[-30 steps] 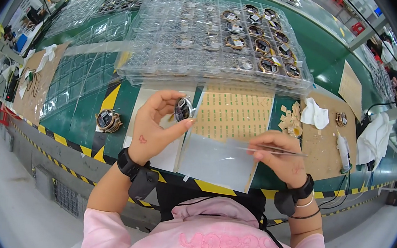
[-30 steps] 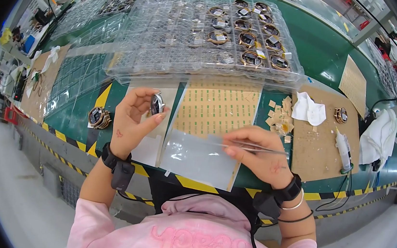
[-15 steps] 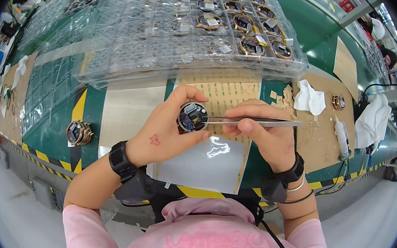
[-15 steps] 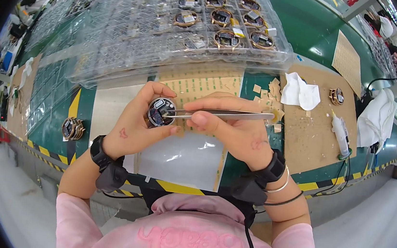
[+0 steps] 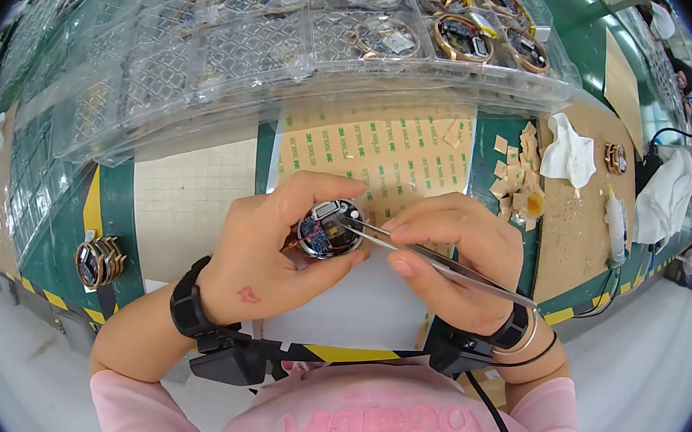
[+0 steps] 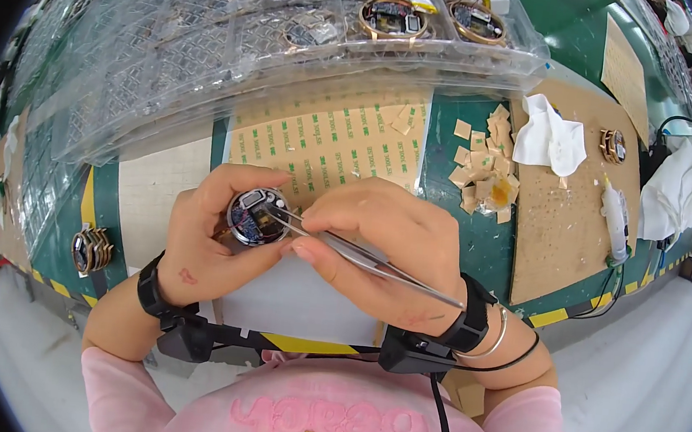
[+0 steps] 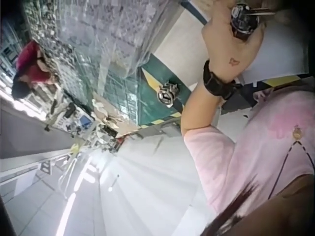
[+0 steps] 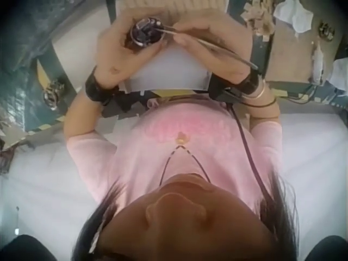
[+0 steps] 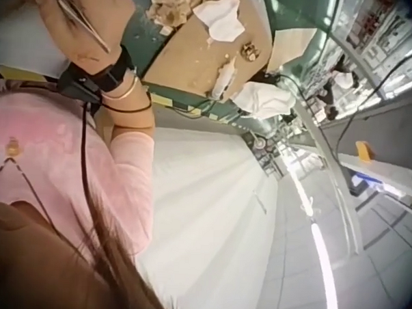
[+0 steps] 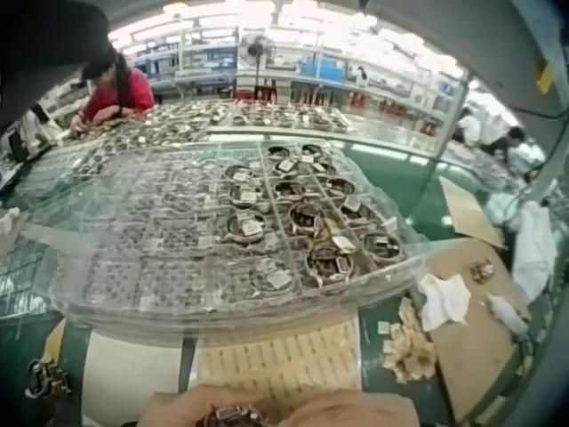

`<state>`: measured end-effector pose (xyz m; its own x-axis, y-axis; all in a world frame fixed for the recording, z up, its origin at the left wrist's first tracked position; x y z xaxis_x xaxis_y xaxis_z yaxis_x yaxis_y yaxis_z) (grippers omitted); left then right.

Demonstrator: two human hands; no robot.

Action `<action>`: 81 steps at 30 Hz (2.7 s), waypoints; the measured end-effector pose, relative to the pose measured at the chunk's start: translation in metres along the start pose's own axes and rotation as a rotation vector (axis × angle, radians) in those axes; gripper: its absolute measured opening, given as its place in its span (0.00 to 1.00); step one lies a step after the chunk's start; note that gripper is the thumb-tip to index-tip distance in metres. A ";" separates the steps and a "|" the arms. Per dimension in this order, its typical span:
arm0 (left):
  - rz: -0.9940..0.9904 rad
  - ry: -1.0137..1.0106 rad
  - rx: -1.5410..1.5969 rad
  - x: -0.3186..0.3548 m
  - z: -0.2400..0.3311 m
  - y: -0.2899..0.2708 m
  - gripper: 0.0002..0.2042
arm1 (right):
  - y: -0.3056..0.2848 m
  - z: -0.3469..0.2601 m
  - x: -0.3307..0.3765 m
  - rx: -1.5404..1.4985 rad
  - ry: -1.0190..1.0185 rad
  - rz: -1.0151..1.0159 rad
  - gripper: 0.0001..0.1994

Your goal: Manual assembly of small electronic components using tweezers and an adhesive dispenser.

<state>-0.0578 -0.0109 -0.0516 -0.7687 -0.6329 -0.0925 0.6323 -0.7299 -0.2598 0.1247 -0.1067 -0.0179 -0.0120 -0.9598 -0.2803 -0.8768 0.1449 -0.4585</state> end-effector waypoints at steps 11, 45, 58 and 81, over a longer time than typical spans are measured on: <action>-0.065 -0.028 -0.084 -0.001 0.007 -0.006 0.25 | 0.005 0.004 0.000 0.036 -0.065 0.023 0.08; -0.169 0.054 -0.065 -0.001 0.008 -0.010 0.25 | 0.001 0.015 0.000 -0.591 0.522 0.032 0.07; -0.156 0.168 -0.053 -0.003 0.004 -0.006 0.22 | -0.003 0.020 -0.001 -0.589 0.467 -0.063 0.07; 0.002 0.145 -0.153 0.000 0.004 -0.001 0.22 | 0.023 0.000 -0.001 0.318 -0.183 -0.017 0.11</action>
<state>-0.0584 -0.0112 -0.0471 -0.7805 -0.5822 -0.2278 0.6200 -0.6739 -0.4017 0.1045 -0.1027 -0.0280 0.1126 -0.9079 -0.4037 -0.6824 0.2246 -0.6956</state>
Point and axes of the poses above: each hand's wrist, its own x-axis away from the middle knuckle, its own y-axis out of the palm, z = x × y, the point moved 1 cm from there along -x, towards the middle knuckle, and after that the axes turned 1 degree about y, right-handed, at the moved point
